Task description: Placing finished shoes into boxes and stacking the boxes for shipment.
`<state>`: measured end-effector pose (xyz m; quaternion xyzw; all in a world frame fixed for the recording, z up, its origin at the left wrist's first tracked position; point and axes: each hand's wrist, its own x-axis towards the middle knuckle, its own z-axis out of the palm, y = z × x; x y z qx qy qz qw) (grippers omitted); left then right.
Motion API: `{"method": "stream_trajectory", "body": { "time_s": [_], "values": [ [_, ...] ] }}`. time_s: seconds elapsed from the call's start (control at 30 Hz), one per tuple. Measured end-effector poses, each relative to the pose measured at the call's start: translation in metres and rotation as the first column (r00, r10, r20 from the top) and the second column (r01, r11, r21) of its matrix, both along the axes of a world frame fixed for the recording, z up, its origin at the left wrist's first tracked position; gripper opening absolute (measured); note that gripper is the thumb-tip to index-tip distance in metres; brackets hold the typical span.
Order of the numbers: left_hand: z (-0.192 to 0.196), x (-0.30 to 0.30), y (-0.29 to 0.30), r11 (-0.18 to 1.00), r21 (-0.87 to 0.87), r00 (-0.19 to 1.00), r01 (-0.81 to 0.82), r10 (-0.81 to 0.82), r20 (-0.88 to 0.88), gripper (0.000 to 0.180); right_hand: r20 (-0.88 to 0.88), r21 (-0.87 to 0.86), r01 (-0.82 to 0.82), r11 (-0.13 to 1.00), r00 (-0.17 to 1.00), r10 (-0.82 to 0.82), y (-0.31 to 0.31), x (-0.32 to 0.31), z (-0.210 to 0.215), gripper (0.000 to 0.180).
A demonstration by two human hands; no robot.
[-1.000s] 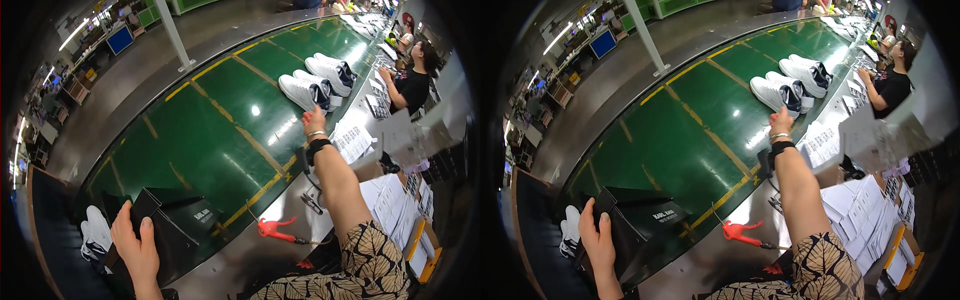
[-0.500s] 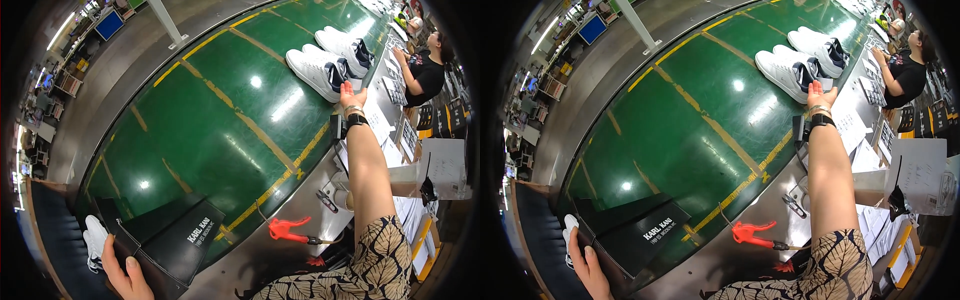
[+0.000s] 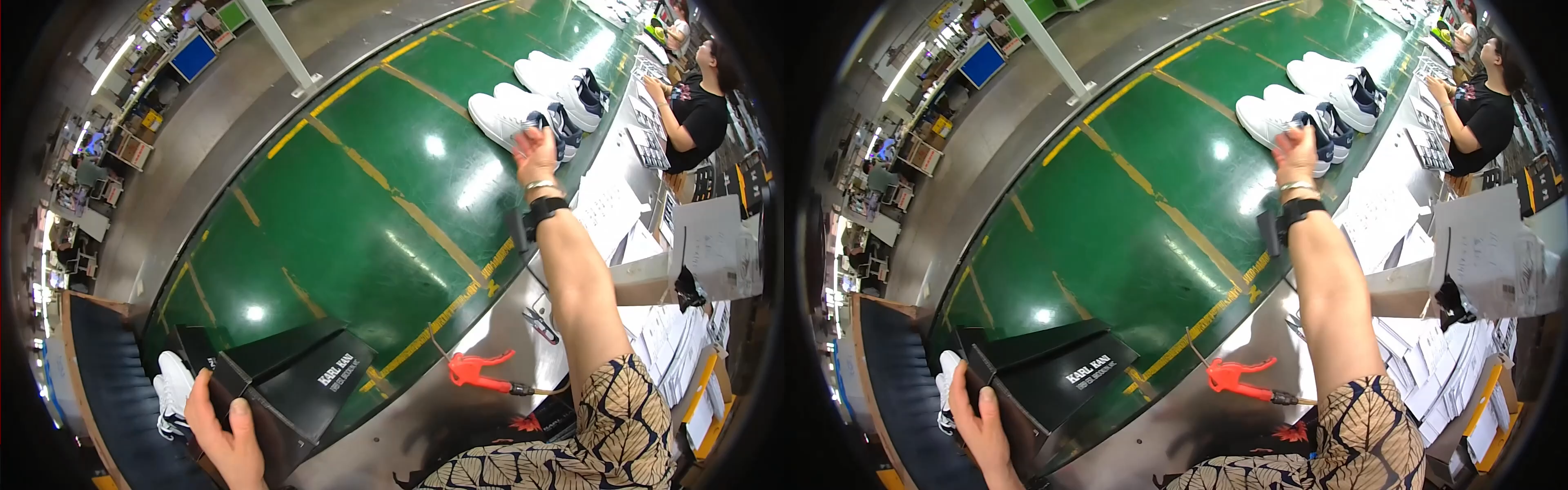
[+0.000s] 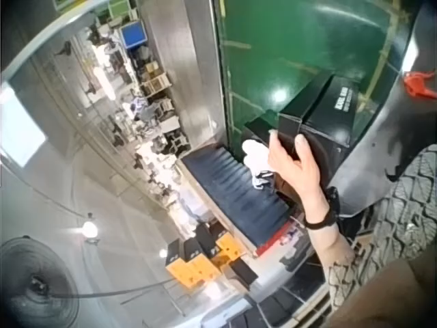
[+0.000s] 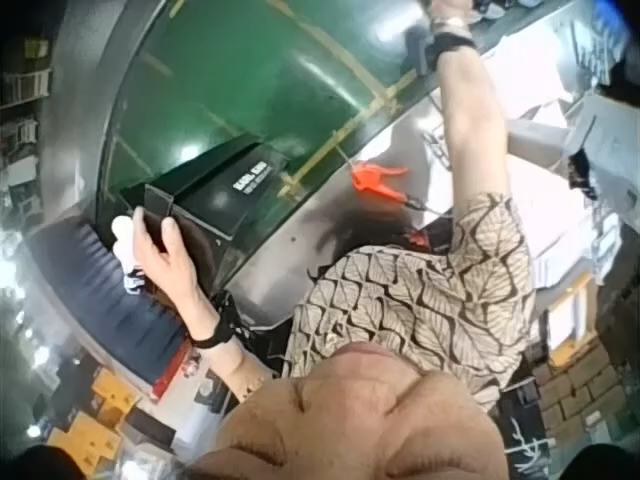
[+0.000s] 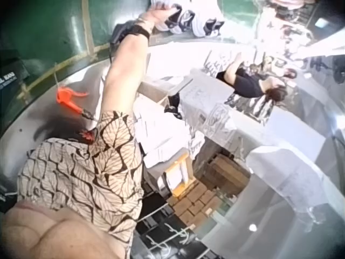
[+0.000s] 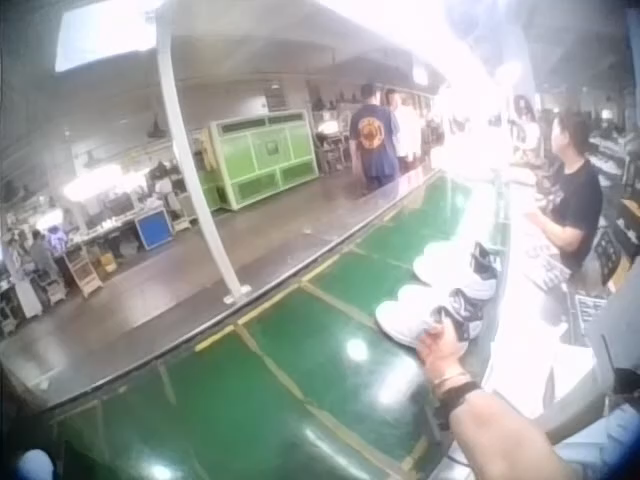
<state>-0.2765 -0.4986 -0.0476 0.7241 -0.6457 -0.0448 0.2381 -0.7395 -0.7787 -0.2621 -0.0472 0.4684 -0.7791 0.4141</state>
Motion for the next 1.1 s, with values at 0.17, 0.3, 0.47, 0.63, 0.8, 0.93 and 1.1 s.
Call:
{"method": "stream_trajectory", "body": {
  "time_s": [0.17,0.3,0.47,0.63,0.8,0.93,1.1],
  "values": [
    [-0.004,-0.011,-0.001,0.997,-0.080,0.993,-0.015,0.025,0.117,0.045,-0.182,-0.129,-0.463,0.877,0.880,0.438,0.035,0.109,0.047,0.049],
    [0.003,-0.019,0.005,0.988,-0.144,0.986,0.049,-0.025,0.167,0.045,-0.463,-0.245,-0.778,0.578,0.618,0.636,0.110,0.168,0.102,0.064],
    [0.007,-0.022,0.012,0.986,-0.157,0.982,0.057,-0.027,0.187,0.046,-0.573,-0.374,-0.880,0.293,0.468,0.673,0.194,0.190,0.143,0.073],
    [0.026,-0.045,0.014,0.982,-0.180,0.995,0.050,-0.033,0.099,0.049,-0.753,-0.312,-0.930,0.194,0.367,0.546,0.259,0.195,0.185,0.085],
    [0.005,-0.072,0.004,0.938,-0.244,0.953,0.246,-0.279,-0.114,0.024,-0.874,-0.253,-0.960,0.120,0.280,0.397,0.287,0.193,0.178,0.077],
    [0.012,-0.076,0.021,0.972,-0.029,0.949,0.234,-0.235,-0.208,0.026,-0.891,-0.135,-0.972,0.191,0.204,0.405,0.300,0.185,0.176,0.071],
    [0.022,-0.073,0.047,0.951,0.039,0.900,0.306,-0.276,-0.339,0.039,-0.992,-0.119,-0.960,0.253,0.123,0.000,0.305,0.184,0.188,0.066]
  ]
}}
